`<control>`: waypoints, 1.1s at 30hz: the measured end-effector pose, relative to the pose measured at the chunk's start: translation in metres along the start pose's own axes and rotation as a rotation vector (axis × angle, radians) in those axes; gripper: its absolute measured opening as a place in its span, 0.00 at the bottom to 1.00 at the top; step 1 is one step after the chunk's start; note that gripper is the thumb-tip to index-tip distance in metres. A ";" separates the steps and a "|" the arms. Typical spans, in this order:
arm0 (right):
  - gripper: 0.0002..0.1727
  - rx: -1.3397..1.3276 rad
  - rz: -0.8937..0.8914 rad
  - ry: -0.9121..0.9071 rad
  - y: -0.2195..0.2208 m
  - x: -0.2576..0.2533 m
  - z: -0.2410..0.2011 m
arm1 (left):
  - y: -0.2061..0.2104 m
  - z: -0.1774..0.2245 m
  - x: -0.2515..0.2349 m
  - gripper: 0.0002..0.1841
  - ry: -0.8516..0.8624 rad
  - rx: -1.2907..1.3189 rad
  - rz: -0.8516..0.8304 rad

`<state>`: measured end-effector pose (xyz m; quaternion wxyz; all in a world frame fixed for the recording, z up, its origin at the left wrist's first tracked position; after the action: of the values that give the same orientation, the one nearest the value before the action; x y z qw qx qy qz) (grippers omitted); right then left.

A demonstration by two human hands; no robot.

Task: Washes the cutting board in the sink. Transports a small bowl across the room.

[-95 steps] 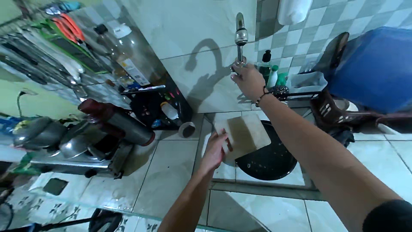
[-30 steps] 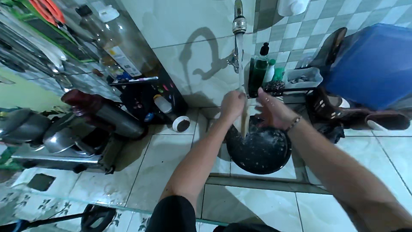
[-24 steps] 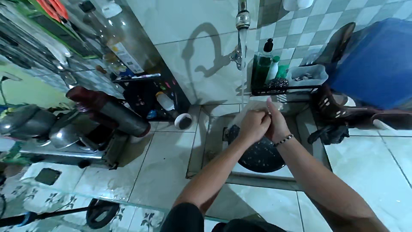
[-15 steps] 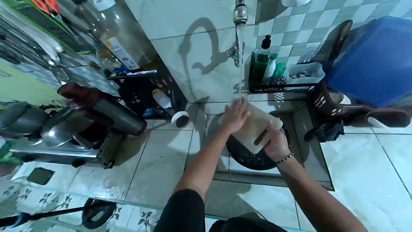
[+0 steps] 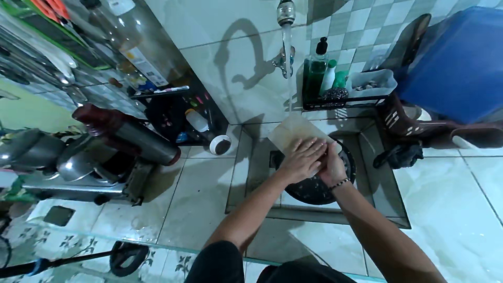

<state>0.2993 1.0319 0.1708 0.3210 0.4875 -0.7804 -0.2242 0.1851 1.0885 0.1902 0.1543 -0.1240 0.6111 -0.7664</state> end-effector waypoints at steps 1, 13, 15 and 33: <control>0.32 0.009 0.009 0.018 0.001 0.004 0.000 | -0.004 -0.012 -0.001 0.29 -0.041 -0.005 0.023; 0.35 0.098 -0.042 -0.024 0.009 0.012 0.000 | -0.016 -0.013 -0.052 0.32 -0.404 0.102 0.059; 0.35 0.110 -0.007 -0.034 -0.001 0.000 -0.004 | -0.004 0.015 -0.036 0.31 -0.256 0.015 0.032; 0.33 0.091 -0.015 0.020 0.000 0.001 0.007 | -0.017 -0.011 -0.053 0.34 -0.511 -0.016 0.095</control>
<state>0.2938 1.0314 0.1659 0.3047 0.5097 -0.7829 -0.1858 0.2280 1.1227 0.2038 0.3386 -0.2858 0.5637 -0.6971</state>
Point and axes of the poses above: each hand's wrist, its own x-axis away from the middle knuckle, its own y-axis out of the palm, z = x × y, the point moved 2 cm from there along -x, towards the middle knuckle, and after that the axes turned 9 degrees about -z, right-handed, at the moved point
